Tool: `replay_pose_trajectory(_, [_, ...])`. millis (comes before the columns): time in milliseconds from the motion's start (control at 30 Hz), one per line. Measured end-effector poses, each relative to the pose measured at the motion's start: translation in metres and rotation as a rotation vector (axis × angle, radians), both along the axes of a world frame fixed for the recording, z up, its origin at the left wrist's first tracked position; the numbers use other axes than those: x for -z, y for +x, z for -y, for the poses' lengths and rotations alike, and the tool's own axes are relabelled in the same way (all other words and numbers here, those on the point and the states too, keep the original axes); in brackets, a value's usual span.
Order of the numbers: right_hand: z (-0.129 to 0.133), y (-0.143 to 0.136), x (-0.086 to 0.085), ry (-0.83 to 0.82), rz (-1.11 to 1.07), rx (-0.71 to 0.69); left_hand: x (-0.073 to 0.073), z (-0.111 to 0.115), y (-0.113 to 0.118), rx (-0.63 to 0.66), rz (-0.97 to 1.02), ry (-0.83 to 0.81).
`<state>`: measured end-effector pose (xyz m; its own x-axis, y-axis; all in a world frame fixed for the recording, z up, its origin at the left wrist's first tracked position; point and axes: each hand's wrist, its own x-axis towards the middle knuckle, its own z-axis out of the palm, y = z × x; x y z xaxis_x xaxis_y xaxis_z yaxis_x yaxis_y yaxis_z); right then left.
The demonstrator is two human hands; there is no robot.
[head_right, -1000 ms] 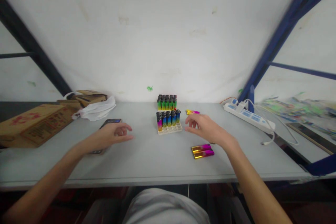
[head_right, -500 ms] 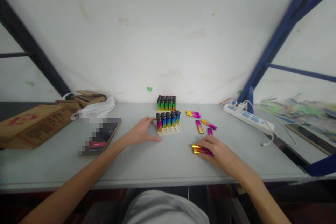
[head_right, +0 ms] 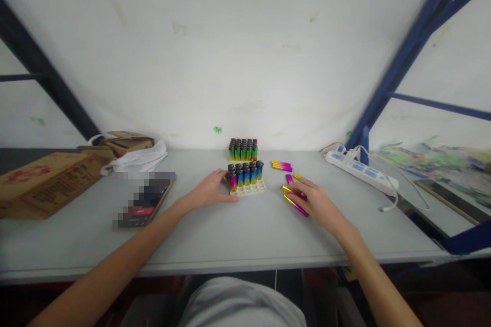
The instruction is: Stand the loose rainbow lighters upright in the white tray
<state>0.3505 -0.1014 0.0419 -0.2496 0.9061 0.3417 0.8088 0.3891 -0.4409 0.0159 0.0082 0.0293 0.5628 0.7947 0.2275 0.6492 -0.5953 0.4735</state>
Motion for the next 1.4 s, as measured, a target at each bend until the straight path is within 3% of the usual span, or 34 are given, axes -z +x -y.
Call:
replay_pose_trajectory(100, [-0.009, -0.012, -0.005, -0.052, -0.193, 0.018, 0.003, 0.000, -0.001, -0.008, -0.012, 0.026])
replay_pose_trajectory(267, [-0.031, -0.047, -0.023, -0.159, -0.611, -0.067, 0.007, -0.001, 0.000, -0.020, 0.005, 0.044])
replay_pose_trajectory(467, [-0.068, -0.090, -0.042, -0.122, -0.839, -0.164, 0.010, -0.002, -0.002, -0.023, 0.013, 0.073])
replay_pose_trajectory(600, [-0.082, -0.105, -0.037, -0.109, -0.810, -0.239, 0.011, -0.001, -0.002, -0.031, 0.018, 0.083])
replay_pose_trajectory(767, [-0.081, -0.113, -0.021, -0.256, -0.895, -0.418, 0.010, -0.001, 0.000, -0.026, 0.028, 0.099])
replay_pose_trajectory(1000, [-0.078, -0.118, -0.010, -0.493, -1.153, -0.321, 0.005, -0.001, -0.001, -0.004, 0.017, 0.063])
replay_pose_trajectory(1200, [-0.073, -0.125, -0.011, -0.562, -1.118, -0.177, 0.008, -0.004, -0.003, -0.001, -0.001, 0.078])
replay_pose_trajectory(1400, [-0.070, -0.131, -0.001, -0.559, -1.083, -0.133, 0.007, -0.003, -0.004, 0.006, 0.012, 0.073])
